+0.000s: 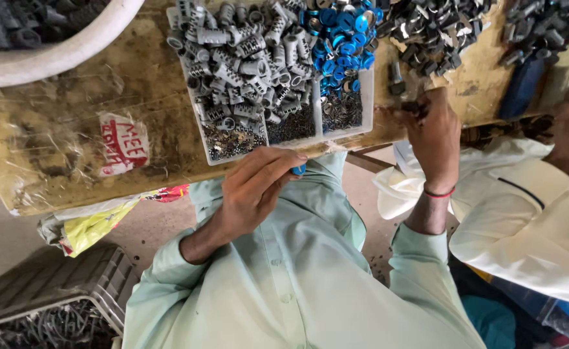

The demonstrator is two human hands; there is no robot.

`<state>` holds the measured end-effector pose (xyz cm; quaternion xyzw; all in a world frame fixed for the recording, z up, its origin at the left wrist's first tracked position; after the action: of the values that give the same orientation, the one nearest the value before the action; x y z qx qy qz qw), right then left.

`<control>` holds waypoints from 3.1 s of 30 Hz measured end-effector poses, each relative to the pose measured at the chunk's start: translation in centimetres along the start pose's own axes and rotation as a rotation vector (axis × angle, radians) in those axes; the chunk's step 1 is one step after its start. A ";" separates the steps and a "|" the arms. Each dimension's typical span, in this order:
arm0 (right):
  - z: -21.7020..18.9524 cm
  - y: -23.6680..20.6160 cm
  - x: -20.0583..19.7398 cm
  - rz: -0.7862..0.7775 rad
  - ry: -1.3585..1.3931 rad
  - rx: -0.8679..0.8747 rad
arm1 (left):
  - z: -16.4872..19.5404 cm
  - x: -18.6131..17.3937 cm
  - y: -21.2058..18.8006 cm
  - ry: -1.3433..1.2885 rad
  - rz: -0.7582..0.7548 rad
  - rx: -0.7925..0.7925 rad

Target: The person repeatedly picks small metal components from a divided tray and assembles them by hand, inserting a pin or spring into a gray plastic housing and attaching a blue cap. The assembled units are placed on the table to the right. The process is repeated multiple times throughout the clip.

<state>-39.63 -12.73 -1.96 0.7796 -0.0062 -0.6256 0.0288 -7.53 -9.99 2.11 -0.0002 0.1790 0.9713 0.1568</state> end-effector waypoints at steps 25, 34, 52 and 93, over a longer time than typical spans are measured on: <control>-11.2 -6.1 0.7 0.195 1.333 0.001 | 4.6 1.5 -1.2 0.273 0.032 0.258; -13.4 -9.0 -4.8 0.360 0.679 -0.418 | 5.0 2.4 -2.6 0.094 -0.039 0.161; -13.7 -7.1 -6.8 0.101 0.694 -0.446 | 5.5 3.2 -2.1 0.148 -0.064 0.229; -0.5 2.2 3.9 0.290 0.294 0.123 | -4.9 -15.0 -4.4 1.225 0.364 -0.281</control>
<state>-38.28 -15.04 -5.57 0.8536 -0.1524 -0.4930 0.0716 7.80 -12.34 -3.18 -0.5439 0.1044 0.8204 -0.1421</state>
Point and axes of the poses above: each hand's wrist, its own y-axis towards the middle knuckle, its own x-axis out of the palm, z = x × y, the point moved 7 cm from there along y, towards the middle knuckle, and after that the axes turned 8 degrees about -y, right-handed, at the moved point
